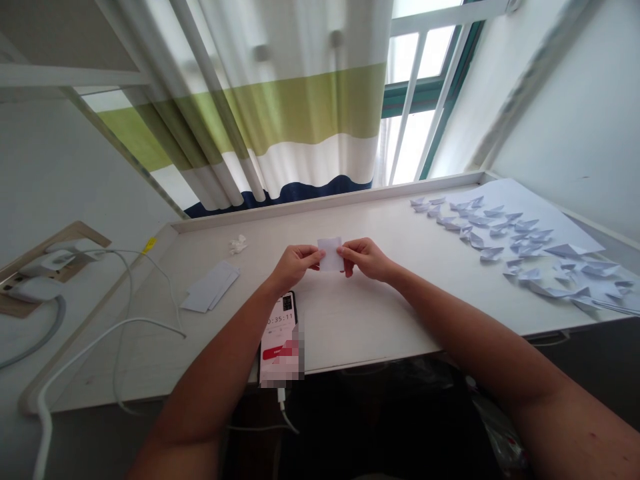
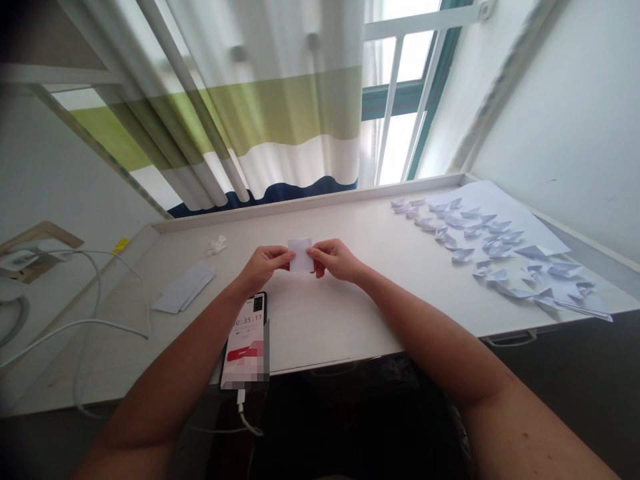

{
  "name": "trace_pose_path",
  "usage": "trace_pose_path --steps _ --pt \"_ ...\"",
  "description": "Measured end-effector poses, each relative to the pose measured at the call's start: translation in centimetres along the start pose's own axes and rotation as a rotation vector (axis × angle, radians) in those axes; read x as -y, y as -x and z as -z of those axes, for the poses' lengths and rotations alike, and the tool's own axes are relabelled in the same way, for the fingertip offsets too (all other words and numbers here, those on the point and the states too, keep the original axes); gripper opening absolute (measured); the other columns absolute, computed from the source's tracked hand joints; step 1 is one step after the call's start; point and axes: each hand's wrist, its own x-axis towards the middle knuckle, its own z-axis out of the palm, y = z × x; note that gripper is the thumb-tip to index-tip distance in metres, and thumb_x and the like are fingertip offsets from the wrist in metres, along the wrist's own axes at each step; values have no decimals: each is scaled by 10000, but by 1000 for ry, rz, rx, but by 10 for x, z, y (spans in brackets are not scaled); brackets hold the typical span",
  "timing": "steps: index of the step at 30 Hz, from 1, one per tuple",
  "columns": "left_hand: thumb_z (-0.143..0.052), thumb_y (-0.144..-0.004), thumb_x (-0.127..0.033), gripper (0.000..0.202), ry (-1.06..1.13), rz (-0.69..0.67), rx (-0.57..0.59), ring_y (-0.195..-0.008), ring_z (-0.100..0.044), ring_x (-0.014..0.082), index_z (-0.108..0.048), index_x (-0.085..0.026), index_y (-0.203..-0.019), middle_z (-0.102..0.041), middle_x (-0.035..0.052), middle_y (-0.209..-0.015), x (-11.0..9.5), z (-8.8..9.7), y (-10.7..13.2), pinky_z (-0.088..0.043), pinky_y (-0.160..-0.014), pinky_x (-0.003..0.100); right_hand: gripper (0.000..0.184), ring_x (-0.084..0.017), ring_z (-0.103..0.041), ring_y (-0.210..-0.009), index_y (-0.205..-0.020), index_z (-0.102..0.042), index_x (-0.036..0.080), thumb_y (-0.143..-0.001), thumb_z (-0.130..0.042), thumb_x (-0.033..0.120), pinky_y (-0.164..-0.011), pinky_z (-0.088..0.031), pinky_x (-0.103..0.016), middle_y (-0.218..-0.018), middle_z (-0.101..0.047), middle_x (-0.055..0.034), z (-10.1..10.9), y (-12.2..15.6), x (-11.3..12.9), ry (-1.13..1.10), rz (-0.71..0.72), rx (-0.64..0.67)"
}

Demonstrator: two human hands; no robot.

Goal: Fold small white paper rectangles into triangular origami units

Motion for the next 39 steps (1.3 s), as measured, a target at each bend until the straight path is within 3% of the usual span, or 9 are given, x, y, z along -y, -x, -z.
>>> trace_pose_path --steps 8,13,18,24,29,35,39 --pt "-862 -807 -587 434 64 -7 -95 -820 -708 208 -848 -154 -838 -794 90 -849 -2 -1 0 -587 -835 384 711 -143 -670 -562 -747 -695 164 -829 -708 869 -562 -528 -267 -673 -742 -56 -2 1 0 -22 -40 66" --pt "-884 -782 -583 425 62 -24 -105 -777 -682 184 -842 -161 -824 -786 75 -829 -4 -4 1 -579 -796 356 672 -139 -652 -559 -707 -675 170 -854 -728 824 -572 -531 -264 -622 -711 -40 0 3 2 -14 -25 71" --pt "-915 -753 -576 423 35 -50 -93 -726 -645 163 -841 -164 -812 -770 60 -786 -2 -4 0 -561 -751 333 681 -153 -716 -601 -803 -694 167 -788 -776 843 -574 -584 -269 -766 -761 -56 -2 3 3 -91 -83 39" --pt "-915 -745 -605 465 25 -60 -58 -724 -668 179 -842 -162 -866 -800 81 -831 2 -3 0 -564 -711 341 585 -167 -724 -583 -820 -706 170 -751 -887 722 -569 -613 -290 -696 -705 -10 -2 1 4 -142 -68 -62" --pt "-941 -745 -504 484 130 -31 -48 -736 -716 194 -824 -154 -1058 -806 75 -814 2 -5 0 -583 -749 365 590 -170 -714 -539 -1030 -733 197 -693 -952 629 -532 -622 -316 -752 -773 -9 -2 1 2 -271 -72 -144" --pt "-825 -823 -391 267 203 -40 -13 -824 -743 209 -863 -159 -948 -806 93 -889 -2 -4 1 -600 -834 392 303 -198 -767 -644 -936 -790 167 -804 -869 428 -616 -652 -330 -756 -779 -53 2 3 5 -348 -98 -87" --pt "-893 -788 -441 311 131 -47 -22 -794 -709 194 -855 -157 -907 -805 90 -872 -1 -4 2 -588 -803 376 346 -198 -765 -675 -928 -800 153 -808 -877 469 -632 -660 -337 -801 -784 -62 2 3 2 -368 -92 -54"
